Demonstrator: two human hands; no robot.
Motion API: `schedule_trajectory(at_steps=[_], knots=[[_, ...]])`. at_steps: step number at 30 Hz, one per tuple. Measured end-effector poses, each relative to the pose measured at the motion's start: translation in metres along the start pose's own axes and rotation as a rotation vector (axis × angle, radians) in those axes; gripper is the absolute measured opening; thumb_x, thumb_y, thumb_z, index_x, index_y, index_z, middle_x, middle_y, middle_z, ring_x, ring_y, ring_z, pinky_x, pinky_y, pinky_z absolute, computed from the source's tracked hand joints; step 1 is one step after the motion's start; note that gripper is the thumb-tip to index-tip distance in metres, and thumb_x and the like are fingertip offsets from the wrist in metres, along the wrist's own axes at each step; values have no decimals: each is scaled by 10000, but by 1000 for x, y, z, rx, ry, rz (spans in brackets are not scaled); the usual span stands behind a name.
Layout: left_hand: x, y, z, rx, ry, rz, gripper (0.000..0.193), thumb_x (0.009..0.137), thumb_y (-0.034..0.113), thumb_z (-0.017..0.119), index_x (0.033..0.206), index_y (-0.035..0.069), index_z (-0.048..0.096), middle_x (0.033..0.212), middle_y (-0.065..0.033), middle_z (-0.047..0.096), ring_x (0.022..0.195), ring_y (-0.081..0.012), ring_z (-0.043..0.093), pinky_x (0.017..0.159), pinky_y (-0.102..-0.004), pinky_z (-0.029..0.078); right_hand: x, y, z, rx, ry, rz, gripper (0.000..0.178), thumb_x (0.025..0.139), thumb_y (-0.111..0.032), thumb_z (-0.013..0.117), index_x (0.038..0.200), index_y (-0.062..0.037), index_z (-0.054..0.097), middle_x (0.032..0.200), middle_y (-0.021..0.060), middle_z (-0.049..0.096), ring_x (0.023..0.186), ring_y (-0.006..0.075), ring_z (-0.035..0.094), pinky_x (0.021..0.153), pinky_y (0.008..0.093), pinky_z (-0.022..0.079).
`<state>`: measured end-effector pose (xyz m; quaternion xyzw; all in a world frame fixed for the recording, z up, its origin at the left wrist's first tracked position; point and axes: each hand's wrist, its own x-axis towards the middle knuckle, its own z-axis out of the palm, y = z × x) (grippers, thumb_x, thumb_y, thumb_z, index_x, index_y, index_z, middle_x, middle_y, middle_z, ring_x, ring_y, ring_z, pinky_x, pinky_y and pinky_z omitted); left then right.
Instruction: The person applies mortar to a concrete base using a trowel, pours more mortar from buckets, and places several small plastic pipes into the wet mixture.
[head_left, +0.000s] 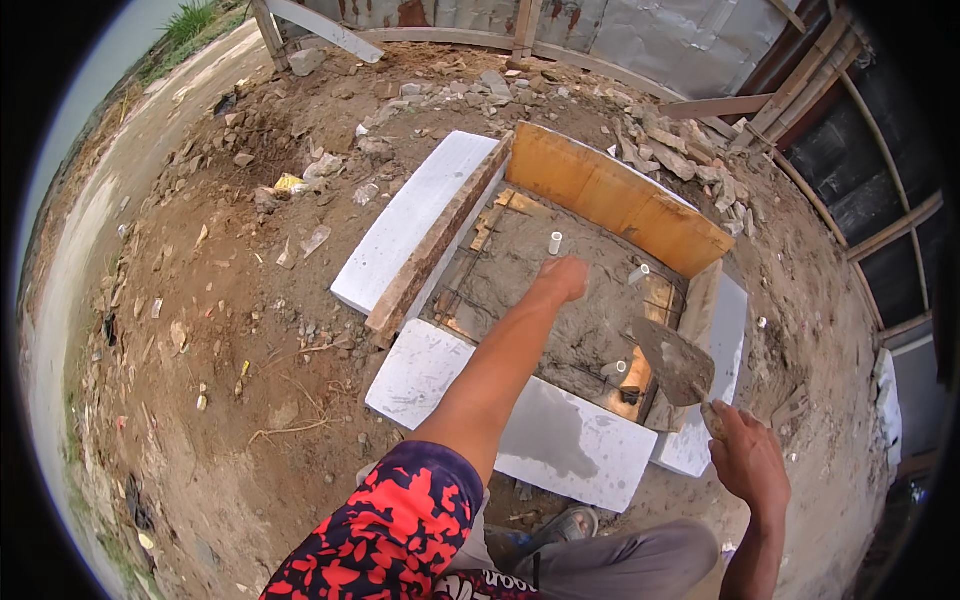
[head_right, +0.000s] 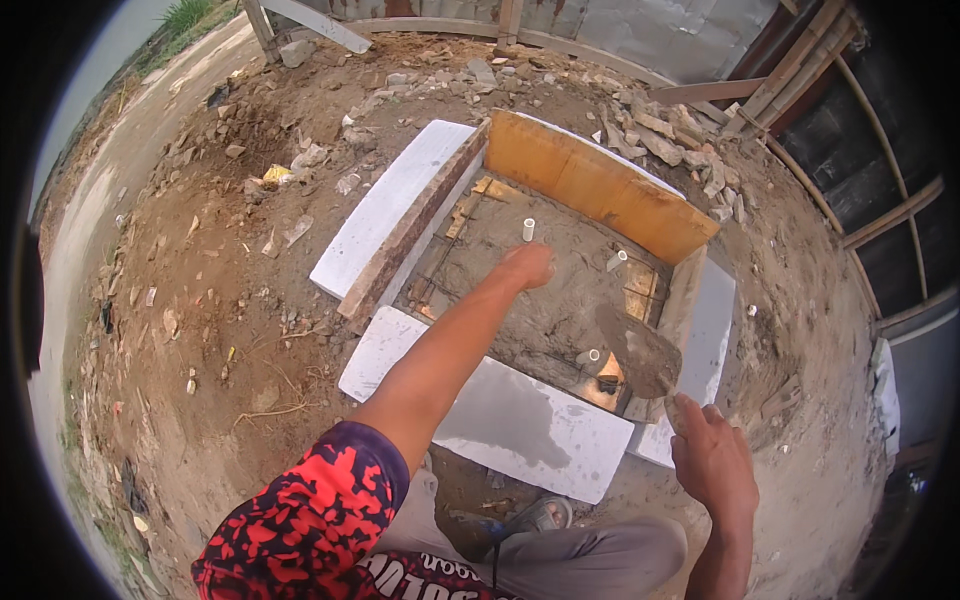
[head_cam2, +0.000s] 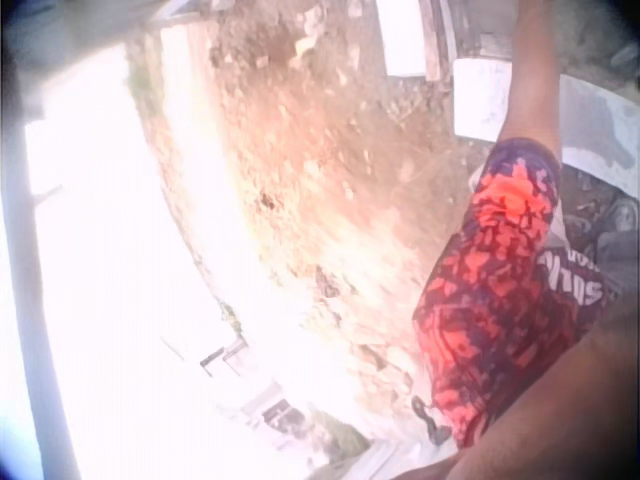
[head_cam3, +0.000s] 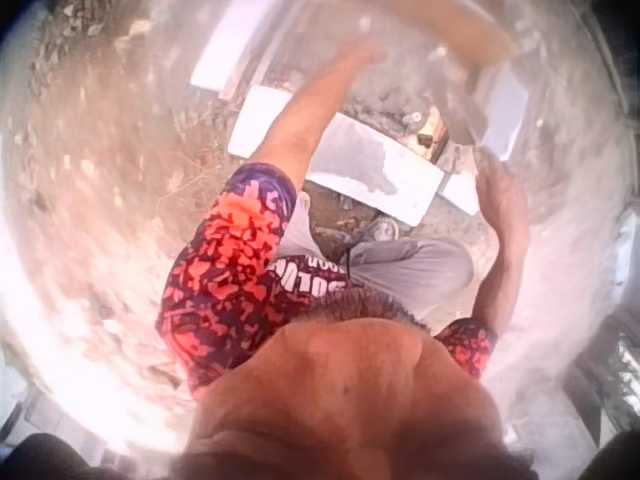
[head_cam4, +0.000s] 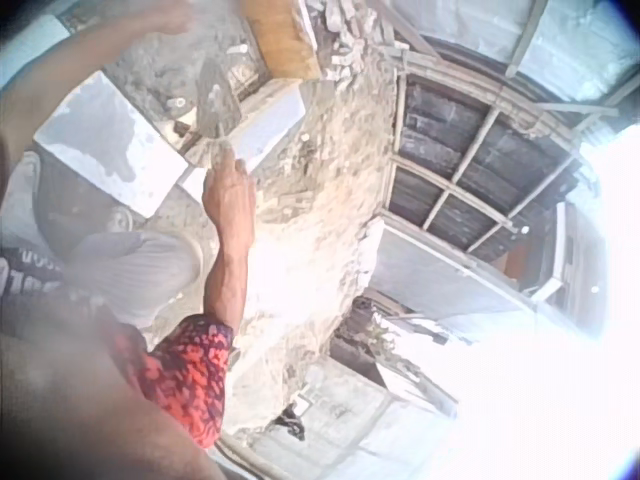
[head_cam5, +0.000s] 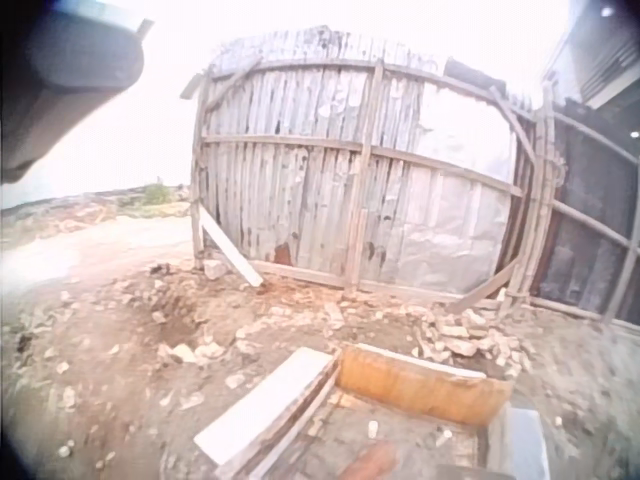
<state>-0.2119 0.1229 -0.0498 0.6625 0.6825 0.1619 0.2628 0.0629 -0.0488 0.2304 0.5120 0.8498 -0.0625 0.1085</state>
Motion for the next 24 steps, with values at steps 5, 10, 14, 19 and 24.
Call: schedule_trajectory(at_steps=[5,10,14,19,24], knots=[[14,-52,27,-202,76,-59,314,809,260,514,921,11,671,979,-255,648,947,-406,613,854,-476,485,-12,-13,46,-19,-196,99,388,719,-139,638,1096,-58,590,913,202,654,880,394,618,801,463,497],[3,-78,28,-186,-49,-132,308,826,194,551,1023,-11,670,1058,-223,653,1016,-369,624,884,-428,500,-10,-14,73,18,-455,43,433,706,-182,682,1120,-85,605,956,188,664,918,364,629,816,442,501],[-4,-37,18,-172,-141,-100,321,802,219,590,1030,10,677,1071,-221,650,1002,-366,632,869,-421,510,-10,-3,86,144,-606,-10,467,697,-229,736,1127,-85,625,971,186,678,900,323,659,801,391,519],[-10,-22,8,-75,-217,-74,305,765,192,623,1009,23,692,1070,-199,658,988,-344,644,841,-418,524,4,-27,109,115,-627,-165,479,689,-243,742,1134,-104,628,984,163,679,909,330,649,813,389,514],[-24,6,11,-10,-267,57,311,746,159,631,1021,27,693,1081,-186,660,1004,-322,645,845,-407,525,-2,-30,117,35,-652,-197,484,683,-258,745,1138,-133,634,998,140,680,927,329,640,829,392,507]])
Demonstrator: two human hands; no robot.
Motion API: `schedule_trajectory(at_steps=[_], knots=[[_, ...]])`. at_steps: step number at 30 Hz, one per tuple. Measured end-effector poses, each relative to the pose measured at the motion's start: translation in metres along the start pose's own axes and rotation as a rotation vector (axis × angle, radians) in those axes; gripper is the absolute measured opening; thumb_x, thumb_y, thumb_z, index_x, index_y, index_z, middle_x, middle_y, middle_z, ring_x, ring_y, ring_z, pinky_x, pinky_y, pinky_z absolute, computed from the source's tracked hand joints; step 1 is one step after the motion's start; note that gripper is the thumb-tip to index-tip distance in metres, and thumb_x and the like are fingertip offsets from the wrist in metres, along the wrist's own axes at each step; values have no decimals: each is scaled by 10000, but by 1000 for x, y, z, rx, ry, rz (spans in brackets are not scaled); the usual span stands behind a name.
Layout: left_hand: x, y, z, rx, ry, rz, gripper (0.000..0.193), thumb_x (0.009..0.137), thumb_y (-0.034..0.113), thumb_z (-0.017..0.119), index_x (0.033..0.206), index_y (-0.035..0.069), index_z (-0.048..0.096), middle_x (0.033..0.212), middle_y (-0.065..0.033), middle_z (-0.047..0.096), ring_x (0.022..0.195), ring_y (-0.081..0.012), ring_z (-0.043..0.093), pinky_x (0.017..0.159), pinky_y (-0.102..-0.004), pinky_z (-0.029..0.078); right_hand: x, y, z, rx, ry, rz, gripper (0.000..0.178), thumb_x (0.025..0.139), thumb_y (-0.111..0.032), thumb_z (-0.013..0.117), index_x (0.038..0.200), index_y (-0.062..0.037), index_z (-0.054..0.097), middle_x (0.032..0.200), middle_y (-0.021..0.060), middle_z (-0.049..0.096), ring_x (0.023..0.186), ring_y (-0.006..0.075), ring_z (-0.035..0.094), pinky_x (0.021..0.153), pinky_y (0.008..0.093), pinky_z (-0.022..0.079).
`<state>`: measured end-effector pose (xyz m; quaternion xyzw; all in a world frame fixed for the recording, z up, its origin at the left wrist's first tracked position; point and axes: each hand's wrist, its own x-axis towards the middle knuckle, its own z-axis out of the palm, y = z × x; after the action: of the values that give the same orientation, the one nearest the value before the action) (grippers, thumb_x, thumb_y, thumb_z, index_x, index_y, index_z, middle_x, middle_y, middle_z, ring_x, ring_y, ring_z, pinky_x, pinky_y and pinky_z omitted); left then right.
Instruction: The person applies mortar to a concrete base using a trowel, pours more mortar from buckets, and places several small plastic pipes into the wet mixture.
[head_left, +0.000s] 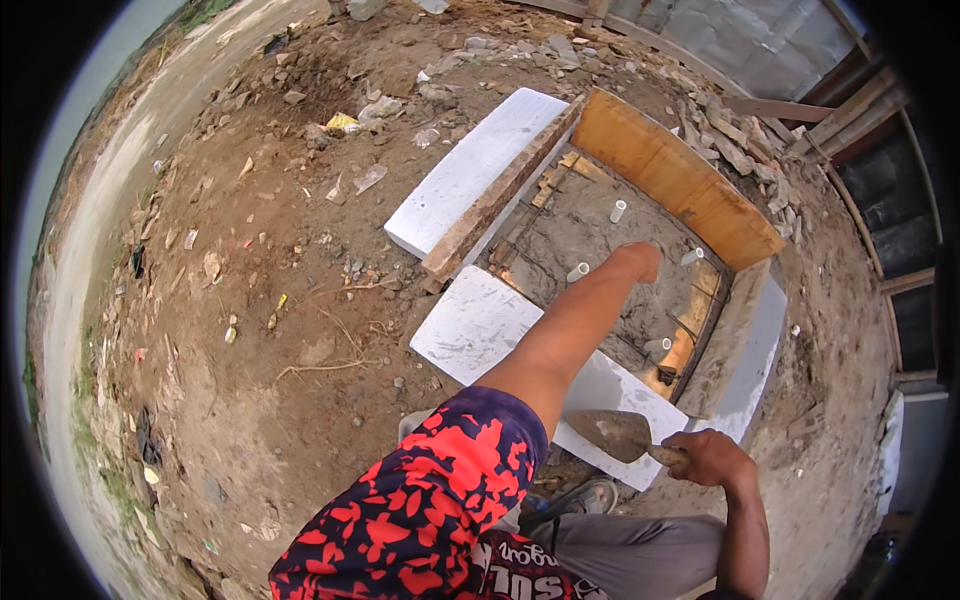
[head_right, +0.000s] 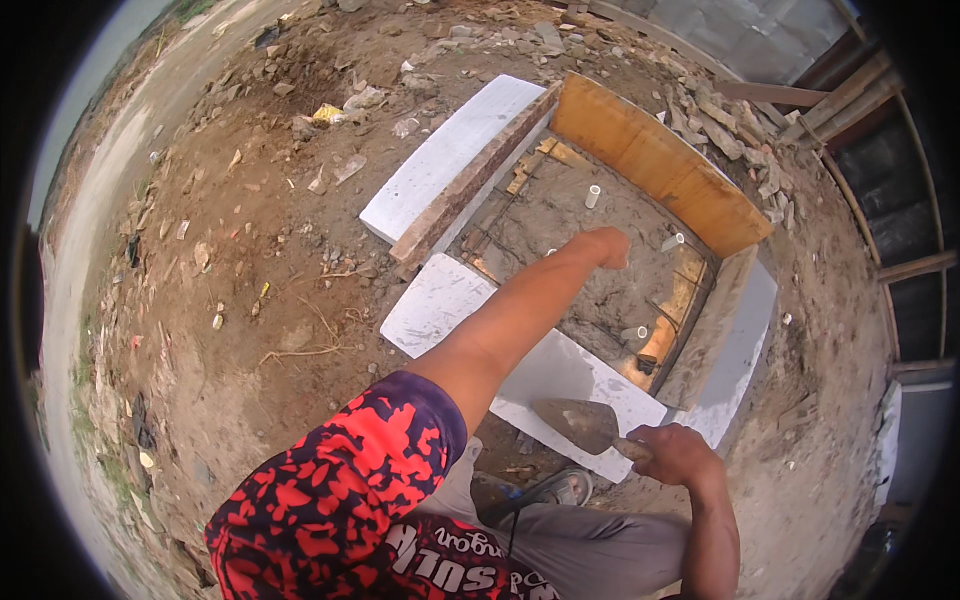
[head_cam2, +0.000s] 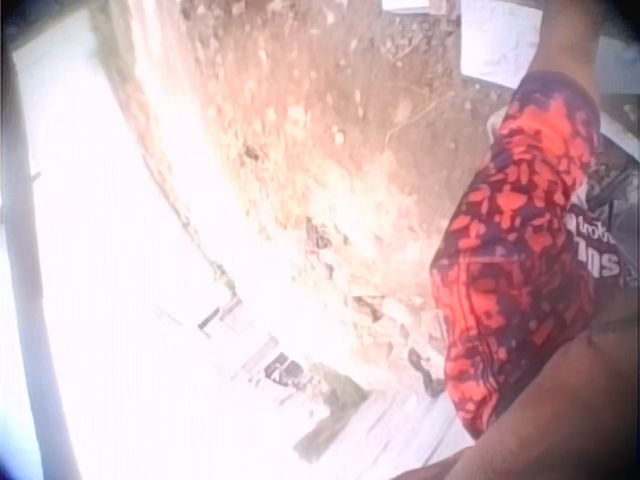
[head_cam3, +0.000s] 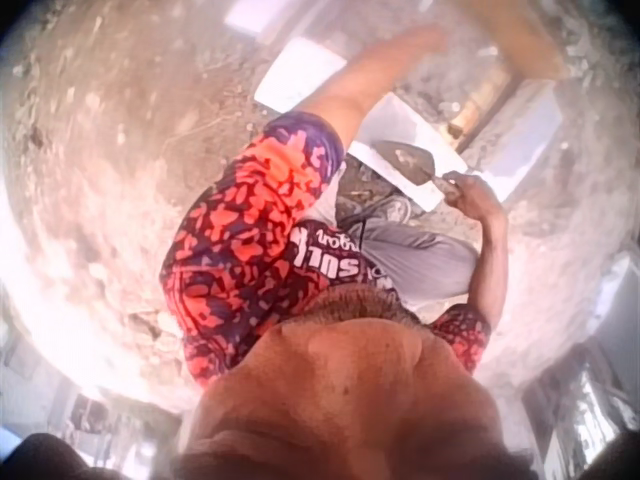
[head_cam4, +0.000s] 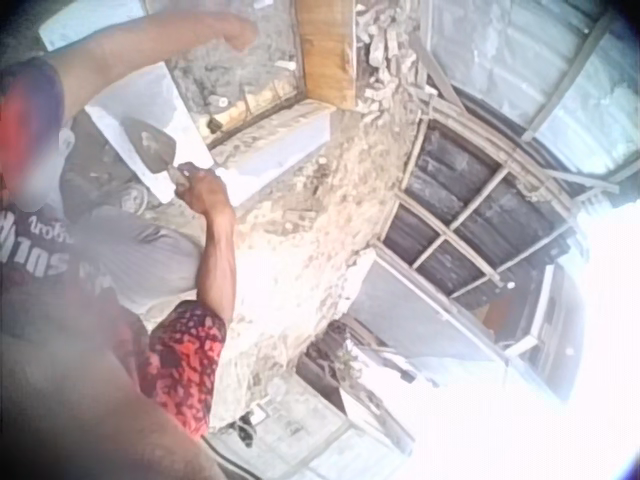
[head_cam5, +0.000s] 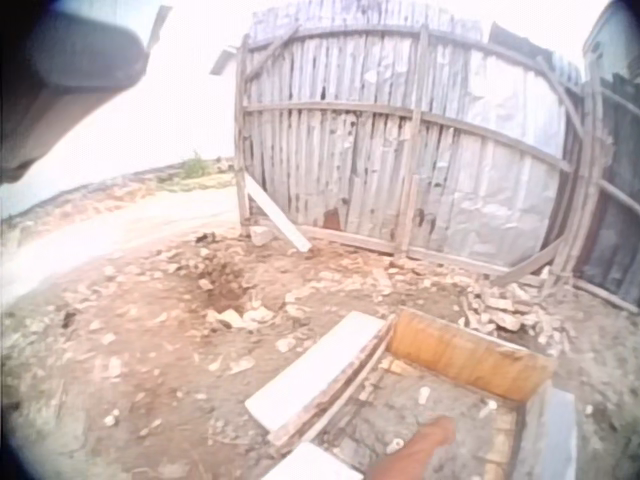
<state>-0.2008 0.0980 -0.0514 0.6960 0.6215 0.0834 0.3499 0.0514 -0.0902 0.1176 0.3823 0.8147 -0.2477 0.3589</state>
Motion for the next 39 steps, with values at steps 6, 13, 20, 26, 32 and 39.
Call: schedule_trajectory(at_steps=[6,13,20,26,32,39], knots=[[18,-25,-5,35,-5,-16,333,770,210,629,1039,21,687,1136,-185,642,1069,-328,615,907,-401,495,-4,3,-23,60,30,-18,473,683,-249,749,1133,-146,648,998,137,680,924,324,644,824,379,508],[34,-17,-27,-74,78,47,327,818,278,606,1021,35,686,1085,-189,655,1019,-344,622,890,-430,479,-11,38,-37,63,1,-50,465,733,-271,722,1168,-146,618,958,180,672,930,353,633,825,432,500],[50,-9,-32,-143,89,17,333,836,321,622,1040,61,666,1002,-173,673,951,-329,626,841,-418,481,-7,55,-48,21,-133,-105,438,767,-267,689,1178,-142,604,959,160,673,953,336,627,828,441,491],[60,-28,-27,-43,148,59,347,834,330,627,1058,66,663,1036,-172,669,1000,-339,615,867,-421,471,-10,57,-47,31,-106,-147,417,773,-286,679,1160,-147,611,966,163,669,956,343,627,829,438,494],[58,-25,-24,-63,105,45,328,839,336,624,1016,62,648,969,-157,679,965,-319,626,853,-393,469,-19,66,-50,4,-80,-93,422,763,-269,695,1157,-142,610,937,148,677,926,337,633,796,436,490],[58,-11,-23,17,98,111,337,845,342,611,1016,53,644,963,-166,676,958,-323,627,848,-393,470,-21,77,-42,-12,-17,-102,395,760,-258,695,1125,-130,613,903,147,673,914,331,634,785,439,488]])
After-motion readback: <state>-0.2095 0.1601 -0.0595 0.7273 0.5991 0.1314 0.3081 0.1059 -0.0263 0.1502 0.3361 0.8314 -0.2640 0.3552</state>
